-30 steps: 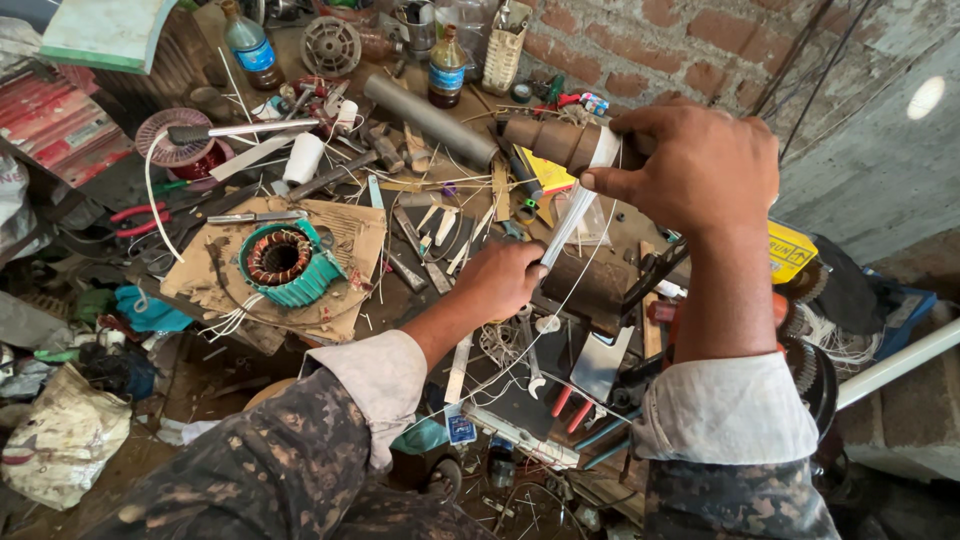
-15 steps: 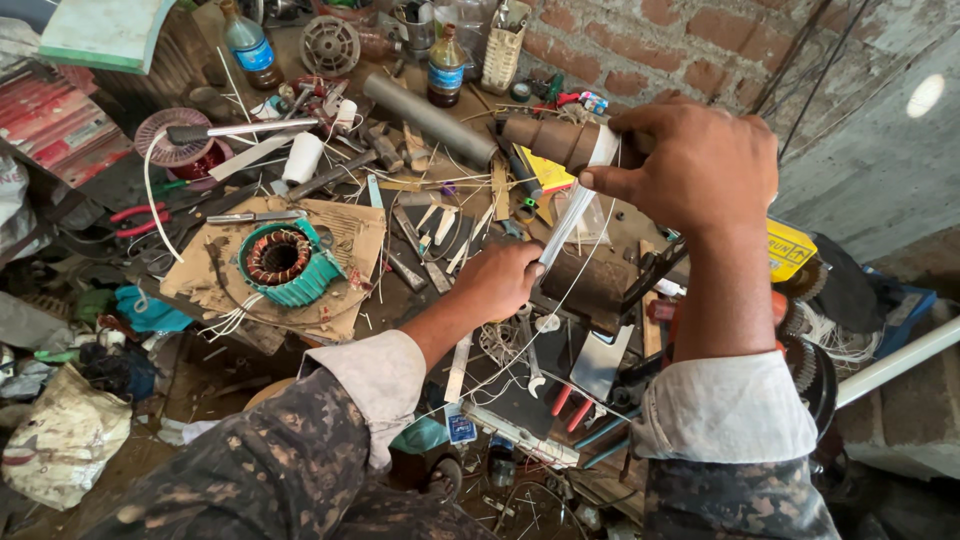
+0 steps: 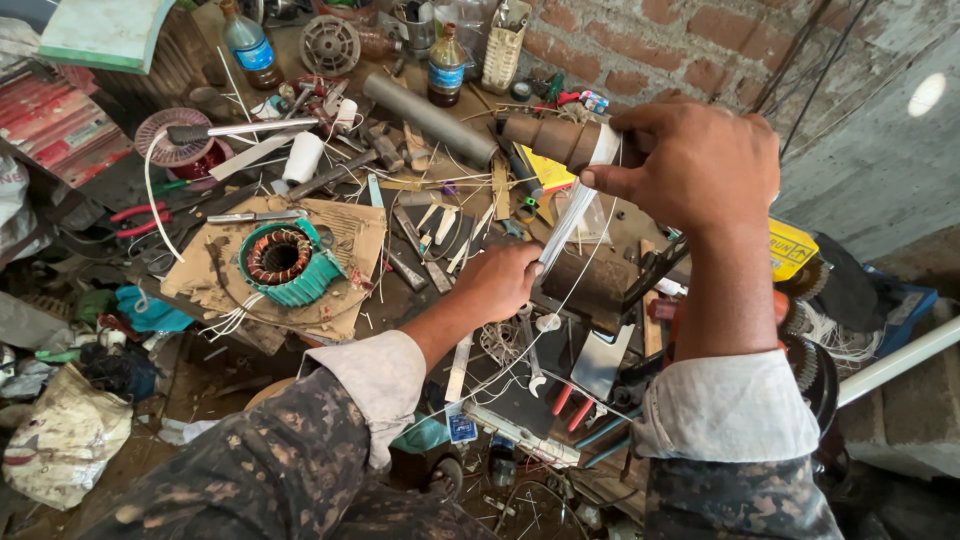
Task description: The person wraps white wire around a cylindrical wooden form mounted on a workbench, holding the form steady with one hand while guiding and winding the wire with the other. They occasionally reposition the form and continue winding the wire around it.
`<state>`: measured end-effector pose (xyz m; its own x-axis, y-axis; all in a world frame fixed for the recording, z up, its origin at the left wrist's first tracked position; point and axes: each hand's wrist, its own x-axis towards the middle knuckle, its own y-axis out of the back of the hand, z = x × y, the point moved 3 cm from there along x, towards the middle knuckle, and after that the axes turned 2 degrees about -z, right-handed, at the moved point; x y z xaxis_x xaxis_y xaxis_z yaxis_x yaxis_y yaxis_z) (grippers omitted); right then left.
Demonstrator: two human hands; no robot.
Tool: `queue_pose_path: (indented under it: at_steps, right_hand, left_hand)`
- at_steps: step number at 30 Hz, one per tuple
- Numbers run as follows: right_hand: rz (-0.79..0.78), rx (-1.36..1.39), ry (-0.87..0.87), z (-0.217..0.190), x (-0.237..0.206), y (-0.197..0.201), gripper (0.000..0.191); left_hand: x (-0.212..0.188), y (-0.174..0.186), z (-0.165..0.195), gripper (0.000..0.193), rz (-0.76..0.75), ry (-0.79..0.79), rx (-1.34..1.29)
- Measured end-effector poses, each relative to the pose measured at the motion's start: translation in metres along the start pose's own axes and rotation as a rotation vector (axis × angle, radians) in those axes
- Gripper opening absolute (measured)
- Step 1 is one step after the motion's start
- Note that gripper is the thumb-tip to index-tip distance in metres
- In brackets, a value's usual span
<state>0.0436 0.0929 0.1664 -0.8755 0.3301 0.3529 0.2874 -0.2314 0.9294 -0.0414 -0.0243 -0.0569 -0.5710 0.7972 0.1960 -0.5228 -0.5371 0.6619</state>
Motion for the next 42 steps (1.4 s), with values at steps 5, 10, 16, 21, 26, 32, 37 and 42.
queue_pose_path:
  at_steps: [5, 10, 16, 21, 26, 32, 37, 42]
  right_hand:
    - [0.026, -0.010, 0.007, -0.0005, 0.0003, 0.0016, 0.062]
    - [0.037, -0.002, 0.012, -0.0001, 0.0013, 0.0017, 0.062]
    - [0.050, -0.003, 0.022, 0.0021, -0.0004, -0.0006, 0.062]
    - [0.057, -0.015, 0.033, 0.0038, -0.0018, -0.0022, 0.062]
    - [0.026, -0.019, 0.008, 0.0041, -0.0017, -0.0029, 0.061]
    - [0.032, -0.008, -0.014, 0.0057, -0.0034, -0.0022, 0.061]
    - [0.033, -0.002, -0.006, 0.0071, -0.0029, -0.0026, 0.061]
    - [0.026, -0.028, -0.016, 0.0083, -0.0029, -0.0030, 0.062]
  left_hand:
    - [0.0015, -0.0026, -0.0027, 0.016, -0.011, 0.020, -0.011]
    - [0.0017, -0.0029, -0.0034, 0.016, -0.002, 0.019, -0.006]
    - [0.0012, -0.0058, -0.0042, 0.017, 0.002, 0.016, -0.010]
    - [0.0003, -0.0070, -0.0054, 0.018, 0.009, -0.008, 0.000]
    - [-0.0007, -0.0076, -0.0051, 0.019, -0.019, 0.020, -0.032]
    - [-0.0017, -0.0066, -0.0040, 0.019, -0.018, 0.022, -0.020]
    - [-0.0014, -0.0070, -0.0025, 0.019, 0.000, -0.008, -0.004]
    - [-0.0006, -0.0070, -0.0024, 0.019, -0.024, 0.011, -0.010]
